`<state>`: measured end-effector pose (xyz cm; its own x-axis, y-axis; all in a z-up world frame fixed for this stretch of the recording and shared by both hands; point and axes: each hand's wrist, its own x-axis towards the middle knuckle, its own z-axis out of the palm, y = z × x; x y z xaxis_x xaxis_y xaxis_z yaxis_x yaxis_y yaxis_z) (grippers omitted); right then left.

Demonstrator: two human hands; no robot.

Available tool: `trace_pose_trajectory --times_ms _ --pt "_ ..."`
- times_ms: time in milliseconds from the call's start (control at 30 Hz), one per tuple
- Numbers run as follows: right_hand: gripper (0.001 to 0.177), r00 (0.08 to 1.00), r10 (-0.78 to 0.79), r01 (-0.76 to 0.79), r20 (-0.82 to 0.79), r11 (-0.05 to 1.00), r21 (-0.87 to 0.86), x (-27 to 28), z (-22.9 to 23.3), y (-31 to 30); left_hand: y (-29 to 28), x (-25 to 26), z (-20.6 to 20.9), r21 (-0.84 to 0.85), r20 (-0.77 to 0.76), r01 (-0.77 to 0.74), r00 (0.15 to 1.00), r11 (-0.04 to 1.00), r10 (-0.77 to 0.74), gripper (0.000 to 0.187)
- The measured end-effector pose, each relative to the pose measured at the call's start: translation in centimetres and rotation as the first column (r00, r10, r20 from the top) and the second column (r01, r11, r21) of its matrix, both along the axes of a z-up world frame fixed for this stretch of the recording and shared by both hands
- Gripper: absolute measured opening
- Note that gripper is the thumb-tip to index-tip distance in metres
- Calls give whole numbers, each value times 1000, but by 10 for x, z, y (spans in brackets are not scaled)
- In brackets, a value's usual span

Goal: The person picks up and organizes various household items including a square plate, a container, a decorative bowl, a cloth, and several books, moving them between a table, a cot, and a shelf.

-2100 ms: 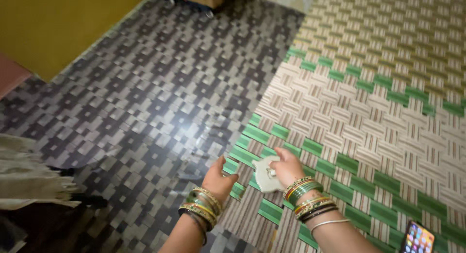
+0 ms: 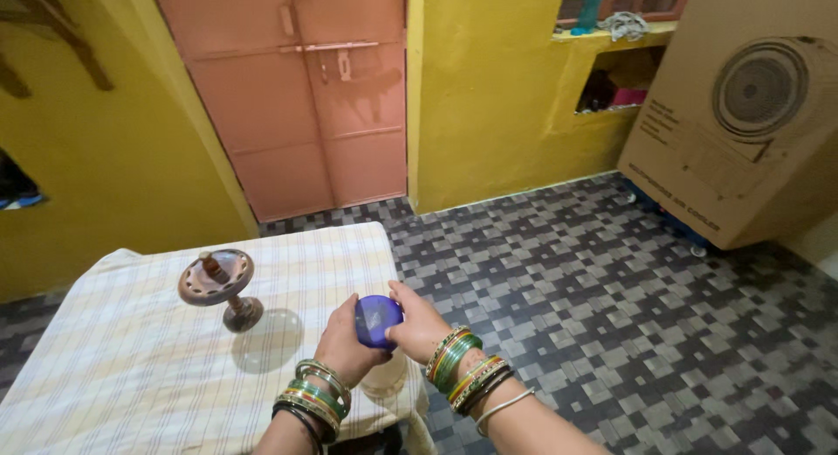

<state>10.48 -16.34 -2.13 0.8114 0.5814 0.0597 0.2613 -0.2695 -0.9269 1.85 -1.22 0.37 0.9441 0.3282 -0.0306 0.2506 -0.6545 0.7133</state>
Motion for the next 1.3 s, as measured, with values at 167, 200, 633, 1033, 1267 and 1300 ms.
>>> trace_pose_trajectory --times_ms 167,200,633,1033,1267,1300 --pt "88 993 -110 115 52 988 -100 -21 23 -1 1 -4 21 -11 61 38 997 999 -37 105" --pt "89 989 -140 145 53 983 -115 -26 30 -3 1 -5 27 -23 78 52 996 998 -50 100" --pt "107 820 -485 540 305 831 -132 -102 114 -33 -25 1 97 -214 186 301 946 929 -264 91" --pt "117 574 -727 811 377 567 -141 -186 125 -117 -130 -44 123 -270 171 573 819 774 -547 94" --pt "121 517 -777 856 359 462 -232 -242 139 -188 -206 -83 131 -309 177 685 723 659 -668 87" --pt "122 506 -785 862 356 449 -235 -252 140 -199 -217 -91 131 -323 172 701 704 636 -689 86"
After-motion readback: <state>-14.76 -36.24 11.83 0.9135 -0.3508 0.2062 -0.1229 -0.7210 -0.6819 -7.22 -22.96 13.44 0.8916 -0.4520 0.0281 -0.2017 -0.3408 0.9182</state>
